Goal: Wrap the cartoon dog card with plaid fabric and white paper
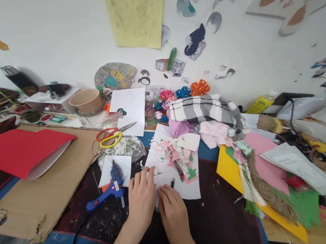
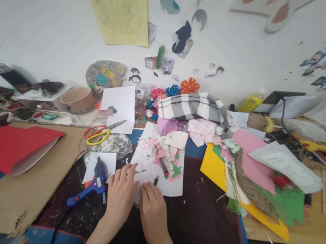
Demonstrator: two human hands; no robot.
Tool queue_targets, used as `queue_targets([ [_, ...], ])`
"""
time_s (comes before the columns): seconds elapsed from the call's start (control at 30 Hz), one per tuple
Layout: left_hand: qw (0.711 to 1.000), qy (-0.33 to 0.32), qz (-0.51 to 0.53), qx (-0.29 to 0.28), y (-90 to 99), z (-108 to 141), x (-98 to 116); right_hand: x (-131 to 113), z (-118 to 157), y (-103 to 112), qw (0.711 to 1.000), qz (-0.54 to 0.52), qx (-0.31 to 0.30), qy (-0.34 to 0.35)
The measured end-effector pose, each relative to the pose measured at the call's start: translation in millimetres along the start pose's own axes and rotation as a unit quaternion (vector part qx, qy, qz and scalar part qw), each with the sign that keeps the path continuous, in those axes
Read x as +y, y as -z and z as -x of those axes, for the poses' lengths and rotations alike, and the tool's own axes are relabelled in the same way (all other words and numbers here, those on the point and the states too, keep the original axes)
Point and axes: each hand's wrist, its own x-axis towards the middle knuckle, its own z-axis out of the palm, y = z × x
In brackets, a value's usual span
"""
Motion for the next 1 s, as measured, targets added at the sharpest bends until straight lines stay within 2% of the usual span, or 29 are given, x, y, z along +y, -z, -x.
queue_targets([
  [0.1,0.995,-0.089,0.037,0.026,-6.1,12.2,-0.6,2.7,-2.9,4.1,0.999,-0.025,-0.017,-0.011],
  [0.17,0.99,-0.119,0.068,0.025,-12.7,21.0,-2.4,4.2,-5.3,7.2,0.998,-0.044,-0.033,-0.02],
  [0.37,0.988,-0.138,0.067,0.037,-20.2,28.5,-5.0,10.8,-12.7,23.6,0.988,-0.125,-0.08,-0.049],
  [0.43,0.988,-0.141,0.061,0.033,-17.4,25.7,-4.5,18.2,-13.5,34.5,0.982,-0.16,-0.073,-0.062],
  [0.5,0.987,-0.145,0.061,0.029,-13.7,22.5,-3.8,30.8,-13.0,48.4,0.982,-0.173,-0.041,-0.071],
  [0.6,0.985,-0.146,0.08,0.036,-7.1,18.3,-2.5,59.2,-10.5,73.0,0.983,-0.156,0.017,-0.097],
  [0.73,0.978,-0.137,0.111,0.109,6.4,12.5,0.0,111.3,-5.6,104.5,0.985,-0.077,0.082,-0.133],
  [0.87,0.967,-0.146,0.143,0.154,25.9,3.3,3.2,172.1,-15.8,131.3,0.986,0.026,0.05,-0.159],
  [0.93,0.962,-0.153,0.163,0.154,36.7,-2.8,5.1,199.4,-36.2,141.4,0.976,0.098,0.054,-0.186],
  [1.0,0.96,-0.165,0.179,0.14,47.4,-9.6,7.1,220.1,-67.3,145.5,0.975,0.153,0.01,-0.158],
])
